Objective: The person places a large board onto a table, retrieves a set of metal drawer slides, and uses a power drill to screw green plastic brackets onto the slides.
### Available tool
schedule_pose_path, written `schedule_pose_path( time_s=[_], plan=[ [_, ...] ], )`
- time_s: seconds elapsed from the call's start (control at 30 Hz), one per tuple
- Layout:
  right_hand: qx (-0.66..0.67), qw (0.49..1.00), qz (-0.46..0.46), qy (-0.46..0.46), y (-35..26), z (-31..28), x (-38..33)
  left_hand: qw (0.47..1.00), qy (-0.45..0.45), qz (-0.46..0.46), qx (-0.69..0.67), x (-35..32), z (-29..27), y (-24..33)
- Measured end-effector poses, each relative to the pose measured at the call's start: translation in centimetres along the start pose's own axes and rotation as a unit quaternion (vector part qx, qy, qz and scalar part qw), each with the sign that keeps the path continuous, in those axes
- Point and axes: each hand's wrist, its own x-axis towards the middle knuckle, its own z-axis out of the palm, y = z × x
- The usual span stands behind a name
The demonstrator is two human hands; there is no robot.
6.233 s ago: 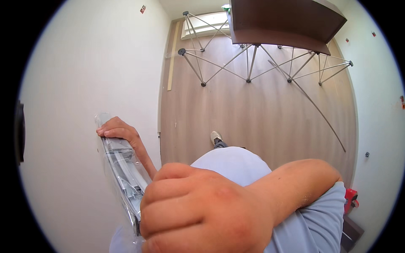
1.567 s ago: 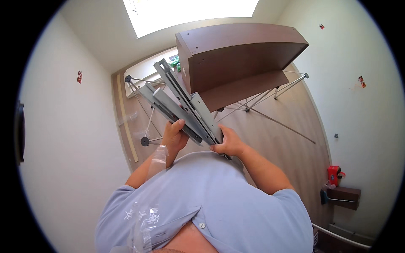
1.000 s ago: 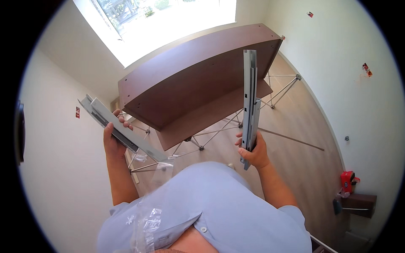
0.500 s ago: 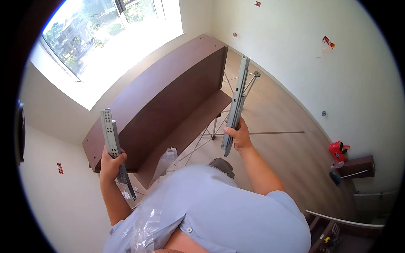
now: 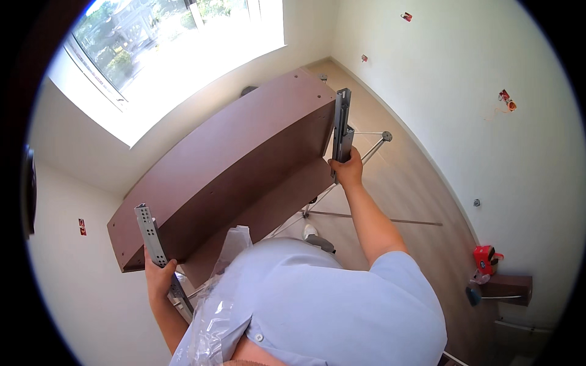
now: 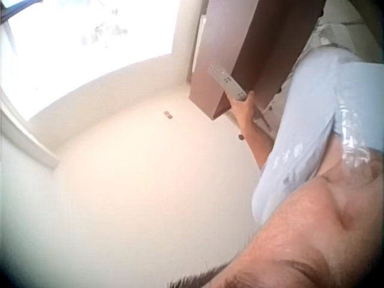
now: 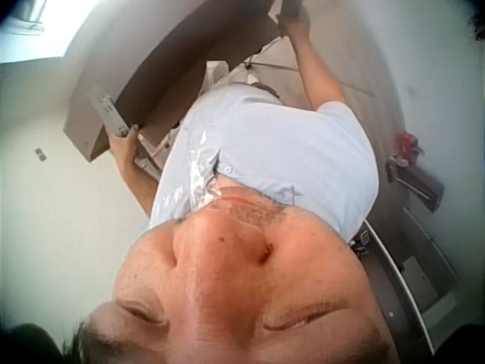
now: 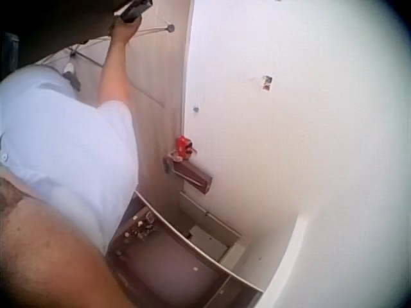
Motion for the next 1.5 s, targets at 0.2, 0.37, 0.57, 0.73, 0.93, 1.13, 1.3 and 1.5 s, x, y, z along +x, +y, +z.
schedule_pose_path(
  time_s=[0.2,0.37,0.57,0.73,0.93,1.13,1.3,1.5],
  plan=[
    [-0.042,0.998,-0.052,-0.011,3.7,3.6,7.3,0.991,0.029,-0.036,-0.125,0.3,2.3,-1.3],
    [-0.034,0.996,-0.056,-0.058,6.6,5.0,9.1,0.985,0.041,-0.048,-0.161,0.2,2.9,-2.0],
    [-0.099,0.987,-0.066,-0.105,7.9,6.0,10.5,0.98,0.045,-0.068,-0.181,-0.2,3.1,-1.7],
    [-0.075,0.987,-0.093,-0.108,9.5,7.5,11.0,0.978,0.049,-0.07,-0.191,-0.1,3.9,-0.8],
    [-0.045,0.987,-0.098,-0.115,10.8,8.1,11.2,0.976,0.05,-0.071,-0.197,0.0,4.3,-0.9],
    [-0.027,0.984,-0.096,-0.15,11.3,7.6,10.8,0.976,0.053,-0.06,-0.2,0.2,4.5,-1.9],
    [-0.085,0.977,-0.094,-0.17,12.9,5.7,11.8,0.975,0.052,-0.053,-0.208,0.4,4.9,-1.4],
    [0.059,0.989,-0.113,-0.072,9.3,0.9,11.6,0.947,0.064,0.02,-0.314,-1.8,3.8,-1.3]
  ],
)
